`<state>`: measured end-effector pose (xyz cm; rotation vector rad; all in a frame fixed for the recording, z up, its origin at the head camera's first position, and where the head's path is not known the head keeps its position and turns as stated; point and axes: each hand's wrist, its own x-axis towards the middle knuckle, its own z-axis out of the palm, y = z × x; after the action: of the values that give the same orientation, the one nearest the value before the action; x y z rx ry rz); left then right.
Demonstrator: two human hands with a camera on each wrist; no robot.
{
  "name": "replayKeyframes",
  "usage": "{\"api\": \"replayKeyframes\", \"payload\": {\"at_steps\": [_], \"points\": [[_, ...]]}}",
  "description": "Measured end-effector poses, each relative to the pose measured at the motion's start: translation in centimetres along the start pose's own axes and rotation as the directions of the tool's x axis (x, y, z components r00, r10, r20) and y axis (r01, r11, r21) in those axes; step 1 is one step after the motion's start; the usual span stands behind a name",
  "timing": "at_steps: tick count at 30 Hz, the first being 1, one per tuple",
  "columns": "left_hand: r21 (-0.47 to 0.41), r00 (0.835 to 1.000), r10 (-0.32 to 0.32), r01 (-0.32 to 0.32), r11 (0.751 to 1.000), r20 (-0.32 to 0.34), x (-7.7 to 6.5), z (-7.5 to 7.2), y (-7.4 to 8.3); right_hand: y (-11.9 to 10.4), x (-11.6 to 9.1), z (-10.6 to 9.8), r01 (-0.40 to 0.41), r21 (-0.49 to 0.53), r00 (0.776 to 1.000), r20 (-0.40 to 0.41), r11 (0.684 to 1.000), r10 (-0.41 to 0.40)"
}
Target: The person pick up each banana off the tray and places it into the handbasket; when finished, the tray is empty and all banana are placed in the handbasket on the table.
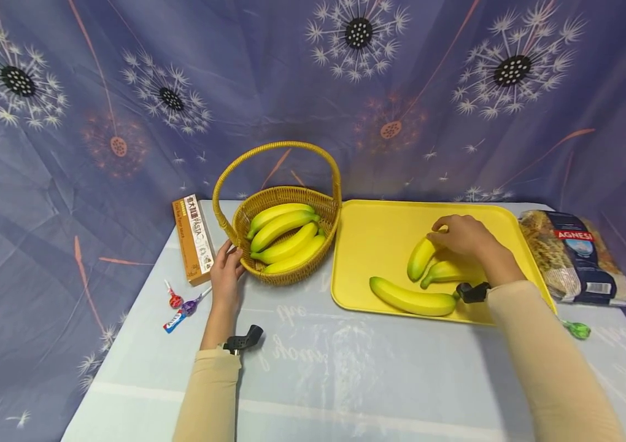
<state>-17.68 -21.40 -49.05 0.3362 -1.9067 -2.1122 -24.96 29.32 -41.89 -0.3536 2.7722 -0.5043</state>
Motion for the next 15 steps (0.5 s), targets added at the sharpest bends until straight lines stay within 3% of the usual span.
{"api": "replayKeyframes", "payload": {"at_steps": [9, 15], "points": [[-0.006, 0.999, -0.022, 0.022, 1.000, 0.040, 0.0, 0.0, 0.5, -1.1, 0.4, 1.1, -0.001, -0.010, 0.998, -0.055, 1.000, 0.001], [-0.003, 1.000, -0.008, 0.008, 1.000, 0.021, 0.2, 0.1, 0.0, -2.3, 0.6, 1.4, -0.033, -0.006, 0.998, -0.061, 0.999, 0.032]]}}
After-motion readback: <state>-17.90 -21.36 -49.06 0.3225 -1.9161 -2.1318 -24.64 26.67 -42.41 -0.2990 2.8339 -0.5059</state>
